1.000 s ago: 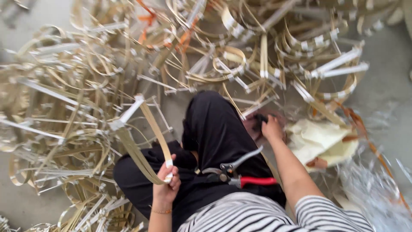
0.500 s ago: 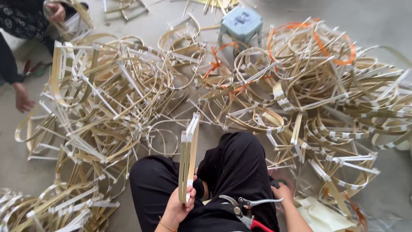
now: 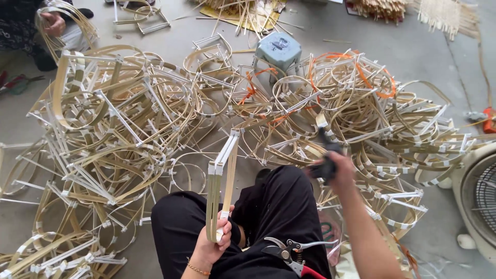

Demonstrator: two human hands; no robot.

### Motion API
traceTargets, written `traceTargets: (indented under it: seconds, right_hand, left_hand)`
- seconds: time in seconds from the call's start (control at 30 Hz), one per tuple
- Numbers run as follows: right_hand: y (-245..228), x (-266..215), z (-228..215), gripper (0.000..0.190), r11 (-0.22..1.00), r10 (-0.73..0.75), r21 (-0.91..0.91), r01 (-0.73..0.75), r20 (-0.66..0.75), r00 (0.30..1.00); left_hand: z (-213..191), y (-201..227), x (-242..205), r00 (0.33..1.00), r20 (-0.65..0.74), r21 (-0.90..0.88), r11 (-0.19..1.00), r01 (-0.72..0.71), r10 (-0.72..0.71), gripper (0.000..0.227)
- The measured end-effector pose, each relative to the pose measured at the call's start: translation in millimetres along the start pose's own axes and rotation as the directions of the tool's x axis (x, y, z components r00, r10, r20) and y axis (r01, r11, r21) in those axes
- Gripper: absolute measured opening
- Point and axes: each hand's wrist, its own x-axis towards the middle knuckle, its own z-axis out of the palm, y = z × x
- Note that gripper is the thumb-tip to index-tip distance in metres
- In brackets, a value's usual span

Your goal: Assembling circular bamboo frames by fitting strips into connectors and trimming excess material using pliers.

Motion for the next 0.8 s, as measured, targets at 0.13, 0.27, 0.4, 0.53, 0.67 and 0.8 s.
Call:
traceTargets:
  seconds: [0.13,0.27,0.4,0.53,0.67,0.8]
  right_hand:
    - [86.4,-2.1,79.7,0.048,0.967,0.252,-0.084,-0.239,0.412,0.876]
    - [101.1,-45.0,138.9,0.046,0.891,0.452,-0.196,-0.41,0.469,0.759]
    - [110.3,-38.4,112.4,0.039,0.843,0.531,-0.186,-0.505,0.44,0.724]
    - [76.9,-34.5,102.3,0.036,0.841,0.521,0.014,-0.541,0.246,0.817]
    - [103.2,-49.2,99.2,0.03,0.877,0.462,-0.003,-0.48,0.273,0.844]
    - [125.6,-77.6,134.1,0.029,0.927,0.187,-0.374,0.022,0.514,0.837]
  left_hand:
    - [-3.9,-0.7,0.2,1.0,0.017,-0.076,0.997,-0.017,0.018,0.045]
    - [-18.7,10.8,-4.4,0.998,-0.035,-0.087,0.994,-0.059,0.056,0.045]
    - [-20.9,23.9,-14.1,0.988,-0.065,-0.078,0.987,-0.143,0.138,0.048]
    - [-9.4,28.9,-6.7,0.987,-0.05,-0.056,0.987,-0.153,0.15,0.05]
    - [-0.6,12.4,11.4,0.993,-0.056,-0.036,0.994,-0.106,0.104,0.045]
    - [-16.8,-13.3,30.8,0.996,-0.047,-0.017,0.997,-0.074,0.073,0.009]
